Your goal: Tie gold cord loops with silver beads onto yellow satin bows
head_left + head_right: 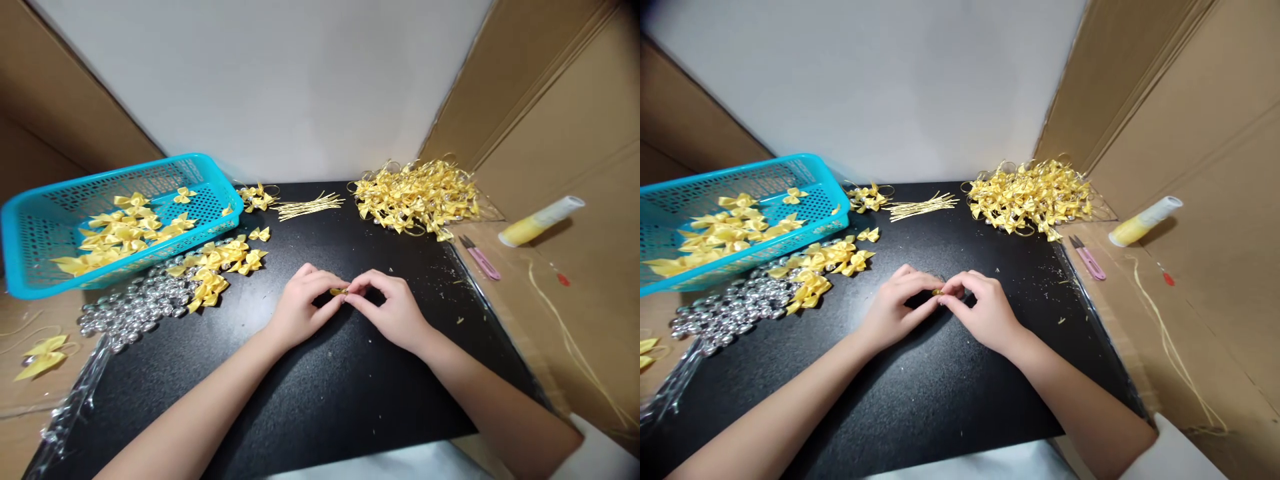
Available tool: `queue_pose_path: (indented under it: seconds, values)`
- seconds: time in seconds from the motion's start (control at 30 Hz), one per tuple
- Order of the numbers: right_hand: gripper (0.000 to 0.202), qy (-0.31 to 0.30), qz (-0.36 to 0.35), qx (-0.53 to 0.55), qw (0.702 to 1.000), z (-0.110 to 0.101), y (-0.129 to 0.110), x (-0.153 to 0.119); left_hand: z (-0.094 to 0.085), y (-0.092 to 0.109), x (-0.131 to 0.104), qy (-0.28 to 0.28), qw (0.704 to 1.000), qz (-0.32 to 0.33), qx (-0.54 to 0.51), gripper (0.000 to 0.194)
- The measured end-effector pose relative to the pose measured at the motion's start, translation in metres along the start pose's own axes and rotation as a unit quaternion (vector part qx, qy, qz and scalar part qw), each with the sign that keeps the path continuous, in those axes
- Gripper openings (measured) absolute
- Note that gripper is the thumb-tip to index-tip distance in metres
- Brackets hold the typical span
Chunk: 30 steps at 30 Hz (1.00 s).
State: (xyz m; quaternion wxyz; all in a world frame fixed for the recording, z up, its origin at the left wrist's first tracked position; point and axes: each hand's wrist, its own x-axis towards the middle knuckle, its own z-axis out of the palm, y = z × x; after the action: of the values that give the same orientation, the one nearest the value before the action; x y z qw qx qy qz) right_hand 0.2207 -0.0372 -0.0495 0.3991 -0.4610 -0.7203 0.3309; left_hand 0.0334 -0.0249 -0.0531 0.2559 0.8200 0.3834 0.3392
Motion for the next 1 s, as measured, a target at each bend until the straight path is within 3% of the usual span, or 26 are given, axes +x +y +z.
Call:
queue_pose_path:
  seconds: [0.4, 0.8, 0.9, 1.0]
  values:
    - [0.002, 0.038, 0.049, -0.018, 0.998, -0.004, 0.0, 0.004, 0.001, -0.004, -0.004, 0.035, 0.993, -0.107, 0.022, 0.017]
    - [0.003, 0.045, 0.075, 0.0, 0.996, -0.003, 0.004, 0.003, -0.003, -0.002, 0.0, 0.059, 0.989, -0.123, 0.061, 0.015]
    - [0.01, 0.04, 0.085, 0.025, 0.995, -0.004, 0.003, 0.004, -0.008, 0.001, 0.004, 0.063, 0.992, -0.098, 0.052, 0.016]
    - [0.013, 0.026, 0.085, 0.018, 0.996, -0.007, -0.002, 0.007, -0.014, 0.005, 0.012, 0.033, 0.996, -0.061, 0.05, 0.013]
